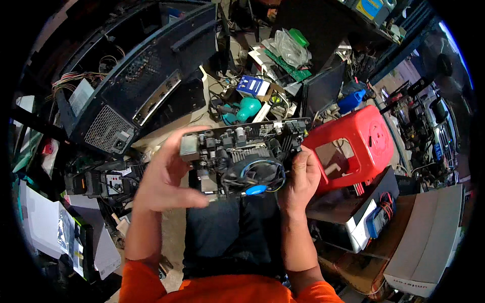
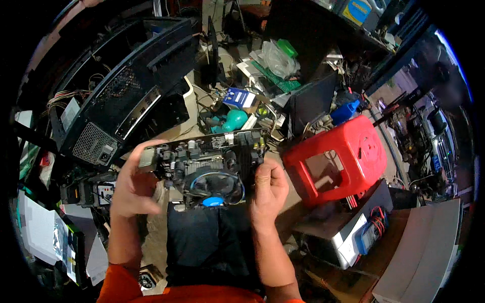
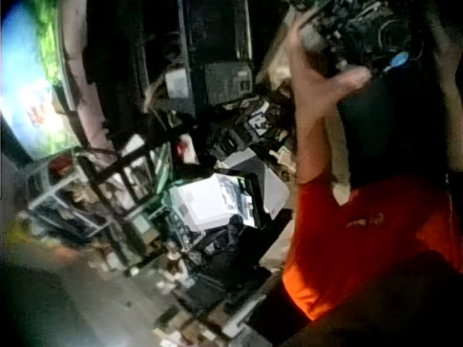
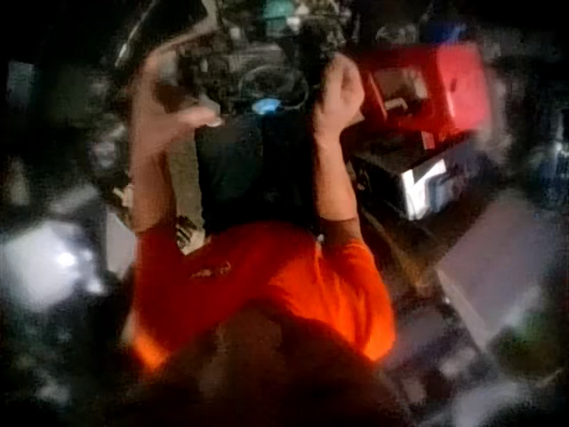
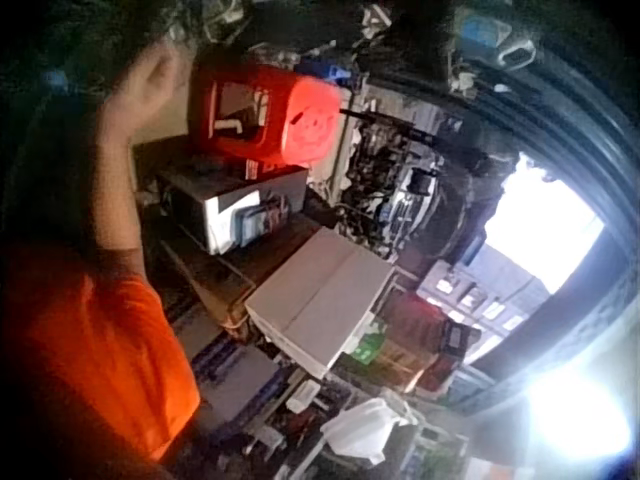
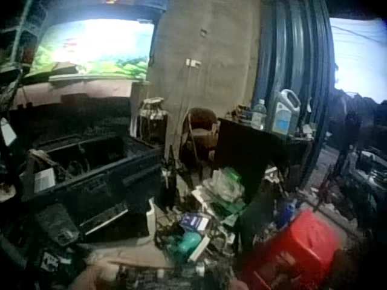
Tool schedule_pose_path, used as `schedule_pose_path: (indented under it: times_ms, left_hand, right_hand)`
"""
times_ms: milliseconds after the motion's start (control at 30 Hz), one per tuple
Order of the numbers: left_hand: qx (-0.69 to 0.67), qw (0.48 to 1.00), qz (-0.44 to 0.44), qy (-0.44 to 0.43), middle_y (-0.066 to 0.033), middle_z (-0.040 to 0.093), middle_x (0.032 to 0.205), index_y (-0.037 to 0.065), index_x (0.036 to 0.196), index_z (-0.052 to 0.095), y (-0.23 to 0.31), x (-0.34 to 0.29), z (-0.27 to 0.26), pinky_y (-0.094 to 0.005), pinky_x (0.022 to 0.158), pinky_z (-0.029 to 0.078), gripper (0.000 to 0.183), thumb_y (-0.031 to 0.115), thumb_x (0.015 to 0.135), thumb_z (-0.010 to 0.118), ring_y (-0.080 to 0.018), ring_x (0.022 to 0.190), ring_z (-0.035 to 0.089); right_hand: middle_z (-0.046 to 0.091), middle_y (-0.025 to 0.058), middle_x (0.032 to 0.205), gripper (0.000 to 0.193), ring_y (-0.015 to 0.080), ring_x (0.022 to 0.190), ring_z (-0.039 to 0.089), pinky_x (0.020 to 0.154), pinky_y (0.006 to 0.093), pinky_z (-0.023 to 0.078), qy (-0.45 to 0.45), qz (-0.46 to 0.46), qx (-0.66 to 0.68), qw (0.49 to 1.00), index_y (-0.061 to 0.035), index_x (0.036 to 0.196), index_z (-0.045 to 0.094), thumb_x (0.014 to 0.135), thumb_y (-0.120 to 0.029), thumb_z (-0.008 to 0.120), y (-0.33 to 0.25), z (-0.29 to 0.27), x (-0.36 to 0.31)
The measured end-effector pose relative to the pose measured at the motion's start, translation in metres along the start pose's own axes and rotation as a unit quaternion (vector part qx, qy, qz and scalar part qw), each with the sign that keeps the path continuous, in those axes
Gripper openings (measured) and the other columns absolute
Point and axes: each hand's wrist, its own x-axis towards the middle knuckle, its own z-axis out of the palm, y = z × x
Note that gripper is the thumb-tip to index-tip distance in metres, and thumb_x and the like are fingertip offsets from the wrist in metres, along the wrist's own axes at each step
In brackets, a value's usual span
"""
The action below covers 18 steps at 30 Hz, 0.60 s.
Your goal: The person applies thermal paste to a CPU cooler and installs it onto a motherboard. They then connect the fan cable to the motherboard header and secure the cooler using a screwdriver.
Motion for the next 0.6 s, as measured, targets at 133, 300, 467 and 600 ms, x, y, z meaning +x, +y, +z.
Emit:
schedule_pose_path:
  times_ms: [133,300,467,600]
  left_hand:
    - [0.101,0.993,-0.007,0.053,-0.0071,0.062,0.121,0.000,0.133,0.051,-0.014,-0.019,0.020,-0.0338,0.096,0.048,0.088,0.010,0.057,0.095,-0.0160,0.110,0.060]
    - [0.179,0.983,-0.035,0.032,-0.0056,0.068,0.109,-0.001,0.123,0.058,0.016,-0.019,0.034,-0.0291,0.086,0.051,0.067,0.018,0.068,0.092,-0.0116,0.098,0.062]
    - [0.292,0.955,-0.003,0.057,-0.0062,0.070,0.093,-0.002,0.111,0.063,0.026,-0.008,0.040,-0.0272,0.076,0.052,0.048,0.018,0.073,0.085,-0.0098,0.083,0.063]
    - [0.288,0.957,-0.048,0.009,-0.0103,0.071,0.087,-0.003,0.106,0.063,0.018,0.002,0.044,-0.0293,0.071,0.052,0.044,0.020,0.075,0.083,-0.0113,0.077,0.065]
  right_hand:
    - [0.065,0.0040,0.100,0.031,0.0083,0.085,0.057,0.077,0.0225,0.046,0.012,0.002,0.045,0.999,0.0029,0.117,0.057,0.102,-0.025,0.057,0.006,-0.001,-0.011]
    - [0.066,0.0101,0.108,0.038,0.0155,0.092,0.064,0.082,0.0291,0.051,-0.001,0.032,0.104,0.994,0.0034,0.119,0.055,0.105,-0.031,0.050,0.007,0.013,-0.018]
    - [0.067,0.0107,0.110,0.032,0.0180,0.096,0.065,0.086,0.0321,0.053,0.022,0.114,0.165,0.979,0.0026,0.117,0.059,0.105,-0.026,0.050,0.031,0.014,-0.032]
    - [0.067,0.0073,0.107,0.026,0.0153,0.092,0.064,0.084,0.0308,0.053,0.025,0.188,0.134,0.973,0.0011,0.113,0.061,0.104,-0.021,0.052,0.040,-0.006,-0.035]
